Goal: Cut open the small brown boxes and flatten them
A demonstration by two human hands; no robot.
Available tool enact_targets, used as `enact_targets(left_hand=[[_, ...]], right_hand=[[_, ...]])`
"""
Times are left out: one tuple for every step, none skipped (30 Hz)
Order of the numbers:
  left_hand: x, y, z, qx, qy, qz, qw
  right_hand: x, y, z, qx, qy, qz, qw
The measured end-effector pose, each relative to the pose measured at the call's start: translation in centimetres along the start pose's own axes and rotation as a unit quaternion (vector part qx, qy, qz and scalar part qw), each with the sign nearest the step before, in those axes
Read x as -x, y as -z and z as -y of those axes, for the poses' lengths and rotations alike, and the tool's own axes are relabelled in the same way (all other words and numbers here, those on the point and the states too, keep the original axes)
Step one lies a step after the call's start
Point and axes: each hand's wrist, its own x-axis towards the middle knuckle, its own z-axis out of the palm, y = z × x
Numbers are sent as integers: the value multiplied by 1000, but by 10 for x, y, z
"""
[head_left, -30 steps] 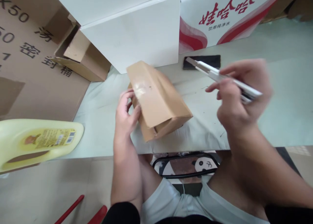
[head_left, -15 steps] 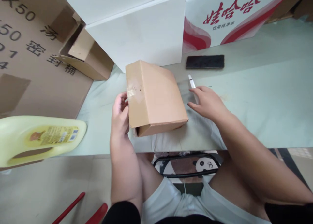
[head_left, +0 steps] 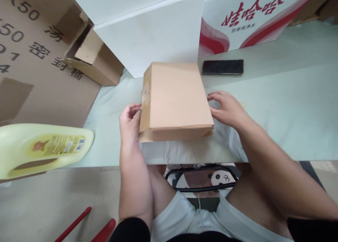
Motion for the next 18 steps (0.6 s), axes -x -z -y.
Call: enact_targets(left_hand=[[-2,0,0,18,7,-8,1000],[-4,0,0,34,10,-16,999],[-5,-1,2,48,11,-24,999],[-6,-1,3,58,9,-31,998],[-6,-1,5,66,6,-35,997],[-6,-2,7,72,0,-35,997],[-5,-3,9,77,-8,-34,996],[-5,-4,11,81,-15,-33,996],[-4,-6,13,82,-22,-32,996],[-3,-7,14,81,-27,-30,996],[-3,-8,16,76,-27,-29,996],[-3,-9,16,71,-20,-26,997],[-3,-10,17,69,-6,-20,997],[-3,-11,17,70,14,-7,997],[-2,-12,16,78,36,14,996],[-1,-14,15,90,58,38,994],[0,-15,14,104,74,62,990],[1,-17,13,118,79,84,986]], right_hand=[[-1,1,0,-31,-1,-29,999],[-1,3,0,-63,-1,-51,997],[-2,4,0,-98,1,-66,993],[-2,4,0,-137,5,-75,988],[-2,5,0,-180,7,-76,981],[-2,5,0,-227,8,-70,971],[-2,5,1,-279,8,-61,958],[-2,5,2,-333,8,-48,942],[-1,5,3,-385,10,-31,922],[-1,5,4,-430,17,-15,902],[0,5,5,-466,30,-2,884],[0,5,6,-487,47,8,872],[0,5,7,-495,66,18,866],[1,6,7,-493,81,30,866],[1,6,7,-485,90,41,869],[1,6,7,-475,91,53,874],[0,5,7,-465,86,59,879],[0,5,7,-458,79,57,884]])
